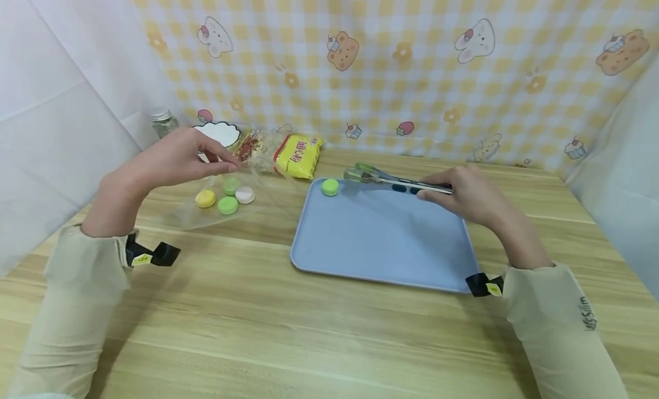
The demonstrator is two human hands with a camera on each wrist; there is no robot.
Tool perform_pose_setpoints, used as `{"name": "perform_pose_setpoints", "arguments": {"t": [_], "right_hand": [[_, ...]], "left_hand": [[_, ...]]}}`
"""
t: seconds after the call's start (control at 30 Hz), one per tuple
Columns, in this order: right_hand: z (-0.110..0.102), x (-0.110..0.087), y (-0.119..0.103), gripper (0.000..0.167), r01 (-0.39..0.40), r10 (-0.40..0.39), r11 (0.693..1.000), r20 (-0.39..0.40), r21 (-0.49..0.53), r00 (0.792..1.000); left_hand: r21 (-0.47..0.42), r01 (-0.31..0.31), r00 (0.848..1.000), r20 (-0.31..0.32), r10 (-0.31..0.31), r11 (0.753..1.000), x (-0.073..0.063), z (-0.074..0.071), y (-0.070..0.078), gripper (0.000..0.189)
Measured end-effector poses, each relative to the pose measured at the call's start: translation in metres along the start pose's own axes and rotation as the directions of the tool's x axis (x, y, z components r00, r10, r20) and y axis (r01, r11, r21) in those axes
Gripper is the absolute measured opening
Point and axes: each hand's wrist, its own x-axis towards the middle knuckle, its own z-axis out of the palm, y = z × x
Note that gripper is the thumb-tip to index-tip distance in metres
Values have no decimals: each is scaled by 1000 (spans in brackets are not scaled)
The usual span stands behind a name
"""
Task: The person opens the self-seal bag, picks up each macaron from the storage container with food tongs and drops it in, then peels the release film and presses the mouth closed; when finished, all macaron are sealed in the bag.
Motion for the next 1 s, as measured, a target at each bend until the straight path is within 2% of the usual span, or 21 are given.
{"name": "perform_pose_setpoints", "arguments": {"t": [0.1, 0.23, 0.33, 0.5, 0.63, 0.83, 1.0], "right_hand": [[-5, -3, -4, 32, 22, -22, 1000, -26, 14, 999], [-15, -9, -10, 29, 84, -81, 996, -118, 21, 990], [-22, -14, -15, 28, 90, -87, 996, -141, 14, 986], [-30, -18, -27, 28, 100, -98, 995, -84, 19, 992], [-29, -18, -37, 27, 157, -156, 987, -16, 21, 988], [-18, -11, -49, 28, 247, -249, 968, 63, 43, 966], [-9, -4, -58, 28, 285, -292, 954, 77, 96, 953]], "left_hand": [[-6, 2, 1000, 0, -2, 1000, -1, 0, 0, 9], [-5, 0, 1000, -4, 0, 1000, 0, -2, 0, 9], [-3, 6, 1000, 2, -6, 1000, 0, -2, 0, 10], [-5, 10, 1000, 4, -10, 1000, -1, -2, 0, 10], [-3, 9, 1000, 4, -9, 1000, 0, -2, 0, 10], [-12, 34, 999, 9, -34, 999, -1, -2, 0, 11], [-21, 41, 999, 14, -40, 999, -1, -3, 0, 11]]}}
